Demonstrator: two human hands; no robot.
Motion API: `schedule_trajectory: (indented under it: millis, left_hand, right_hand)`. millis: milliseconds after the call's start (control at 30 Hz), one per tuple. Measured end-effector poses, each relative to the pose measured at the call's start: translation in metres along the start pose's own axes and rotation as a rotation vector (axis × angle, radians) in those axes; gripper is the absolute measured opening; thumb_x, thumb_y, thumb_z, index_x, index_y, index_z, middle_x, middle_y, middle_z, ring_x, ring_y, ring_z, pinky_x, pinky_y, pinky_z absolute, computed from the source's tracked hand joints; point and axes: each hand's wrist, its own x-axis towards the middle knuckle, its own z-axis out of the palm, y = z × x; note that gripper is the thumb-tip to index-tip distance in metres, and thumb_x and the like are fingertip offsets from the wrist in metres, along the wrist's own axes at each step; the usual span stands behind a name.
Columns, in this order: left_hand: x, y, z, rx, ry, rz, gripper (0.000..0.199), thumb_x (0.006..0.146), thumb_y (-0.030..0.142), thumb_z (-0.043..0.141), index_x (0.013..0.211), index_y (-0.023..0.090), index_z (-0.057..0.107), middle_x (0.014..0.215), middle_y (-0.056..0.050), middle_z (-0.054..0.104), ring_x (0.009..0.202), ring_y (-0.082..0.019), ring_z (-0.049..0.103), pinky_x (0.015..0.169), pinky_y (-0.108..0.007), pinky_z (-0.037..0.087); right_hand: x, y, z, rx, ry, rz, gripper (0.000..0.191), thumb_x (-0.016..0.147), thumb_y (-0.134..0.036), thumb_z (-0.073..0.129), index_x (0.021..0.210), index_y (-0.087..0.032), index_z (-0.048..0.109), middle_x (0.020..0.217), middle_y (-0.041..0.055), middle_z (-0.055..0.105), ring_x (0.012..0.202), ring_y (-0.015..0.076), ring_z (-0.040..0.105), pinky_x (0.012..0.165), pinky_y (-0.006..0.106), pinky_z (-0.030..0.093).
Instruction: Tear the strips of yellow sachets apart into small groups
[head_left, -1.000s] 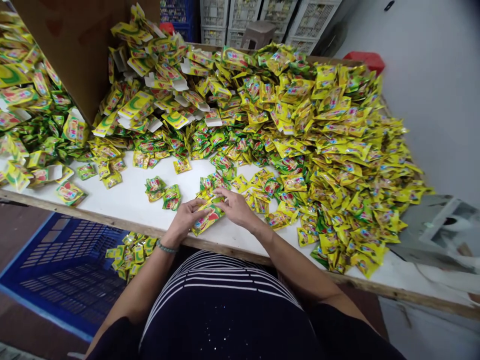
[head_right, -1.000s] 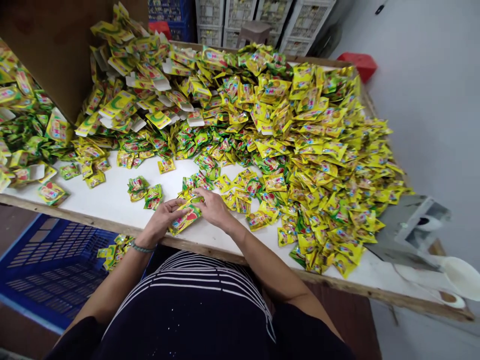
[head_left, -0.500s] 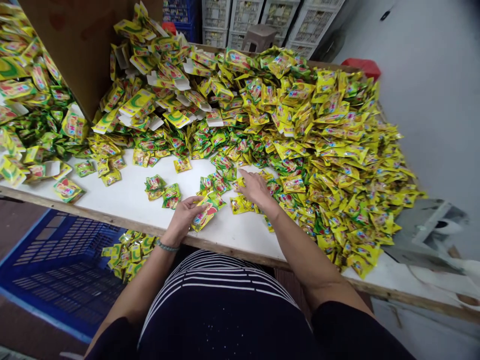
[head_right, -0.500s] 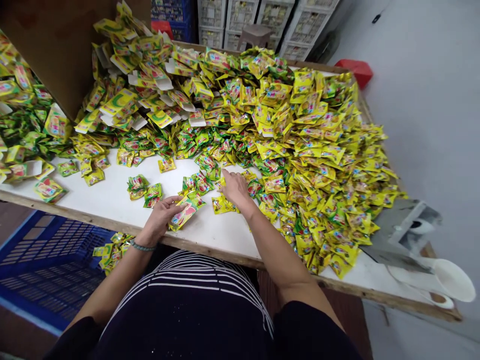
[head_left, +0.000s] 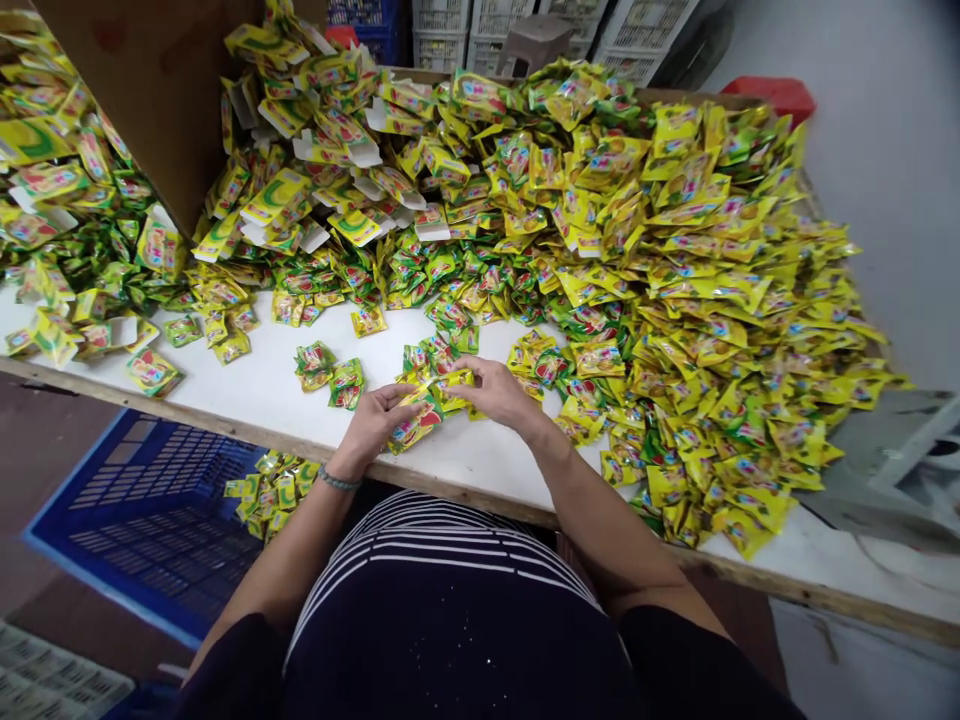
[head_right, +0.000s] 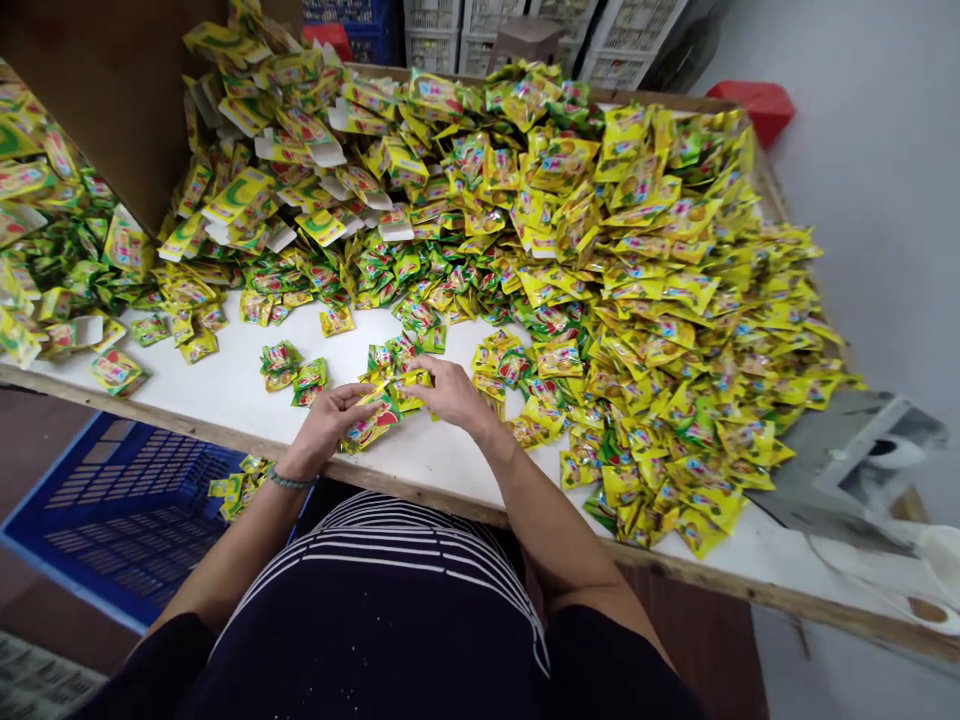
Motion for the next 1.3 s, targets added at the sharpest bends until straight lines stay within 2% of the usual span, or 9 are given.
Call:
schedule_trajectory:
  millis: [167,333,500,700,833,1033,1200,1267,1300]
  left_hand:
    - [-0.002,-0.004,0.000,0.008,0.027,0.026,0.050,0.056,0.038,0.093,0.095,0.013,0.075,0.078,-0.006,0.077,0.066,-0.016,0.069,0.065,-0.026,0.053]
    - [-0.001,-0.004,0.002,0.057,0.037,0.076,0.049,0.059,0.041,0.091,0.097,0.014,0.077,0.087,-0.008,0.079,0.073,-0.018,0.071,0.068,-0.027,0.055]
    - [0.001,-0.004,0.005,0.104,-0.012,0.059,0.052,0.056,0.038,0.093,0.099,0.014,0.077,0.092,-0.008,0.079,0.081,-0.021,0.073,0.077,-0.031,0.056]
    - [0.001,0.002,0.017,-0.015,0.005,-0.051,0.058,0.049,0.033,0.096,0.099,0.013,0.075,0.089,-0.007,0.079,0.073,-0.019,0.072,0.074,-0.032,0.057]
    - [0.002,0.003,0.018,-0.076,0.003,-0.081,0.057,0.049,0.029,0.096,0.099,0.013,0.075,0.090,-0.007,0.079,0.071,-0.018,0.072,0.072,-0.030,0.057]
    - [-0.002,0.004,0.019,-0.039,-0.026,-0.074,0.053,0.046,0.030,0.096,0.093,0.014,0.076,0.084,-0.005,0.078,0.068,-0.018,0.070,0.068,-0.029,0.055]
    - [-0.005,0.003,0.023,-0.031,-0.052,-0.080,0.053,0.041,0.027,0.097,0.087,0.013,0.075,0.077,-0.003,0.077,0.063,-0.016,0.068,0.066,-0.027,0.054]
    - [-0.004,0.002,0.024,-0.038,-0.034,-0.056,0.054,0.045,0.031,0.096,0.091,0.013,0.074,0.078,-0.004,0.077,0.065,-0.017,0.069,0.065,-0.028,0.055]
    - [-0.003,0.002,0.024,-0.048,-0.011,-0.033,0.054,0.049,0.034,0.095,0.094,0.013,0.073,0.079,-0.004,0.077,0.065,-0.017,0.069,0.063,-0.028,0.054]
  right_hand:
    - [0.000,0.002,-0.005,0.016,-0.089,-0.029,0.024,0.077,-0.040,0.073,0.089,-0.019,0.073,0.068,-0.0035,0.058,0.060,0.0114,0.042,0.061,0.024,0.032]
    - [0.000,0.005,-0.008,0.093,-0.112,-0.017,0.027,0.075,-0.044,0.073,0.082,-0.018,0.075,0.065,-0.0035,0.057,0.061,0.0117,0.044,0.060,0.025,0.032]
    - [0.000,0.002,0.005,0.047,-0.073,0.016,0.013,0.069,-0.025,0.075,0.081,-0.019,0.077,0.061,-0.0047,0.056,0.060,0.0112,0.045,0.059,0.025,0.032]
    - [-0.006,0.000,0.003,0.232,0.016,0.058,0.042,0.076,-0.031,0.068,0.116,-0.020,0.067,0.071,-0.0033,0.062,0.063,0.0133,0.053,0.062,0.026,0.041]
    - [-0.011,-0.007,0.000,0.234,0.028,0.033,0.040,0.077,-0.029,0.066,0.117,-0.021,0.063,0.073,-0.0026,0.065,0.066,0.0138,0.056,0.067,0.027,0.044]
    - [-0.016,-0.019,0.002,0.117,-0.138,-0.021,0.049,0.079,-0.013,0.051,0.127,-0.021,0.056,0.060,-0.0094,0.049,0.055,0.0107,0.042,0.061,0.024,0.037]
    - [-0.016,-0.016,0.001,0.330,-0.408,-0.027,0.058,0.082,-0.011,0.046,0.139,-0.022,0.045,0.060,-0.0094,0.048,0.053,0.0110,0.043,0.056,0.022,0.037]
    - [-0.016,-0.014,0.002,0.417,-0.345,-0.018,0.056,0.085,-0.016,0.049,0.141,-0.023,0.043,0.067,-0.0064,0.058,0.059,0.0120,0.052,0.060,0.024,0.044]
    - [-0.016,-0.013,0.003,0.438,-0.242,-0.025,0.053,0.087,-0.020,0.051,0.140,-0.023,0.043,0.074,-0.0039,0.063,0.065,0.0129,0.058,0.064,0.026,0.048]
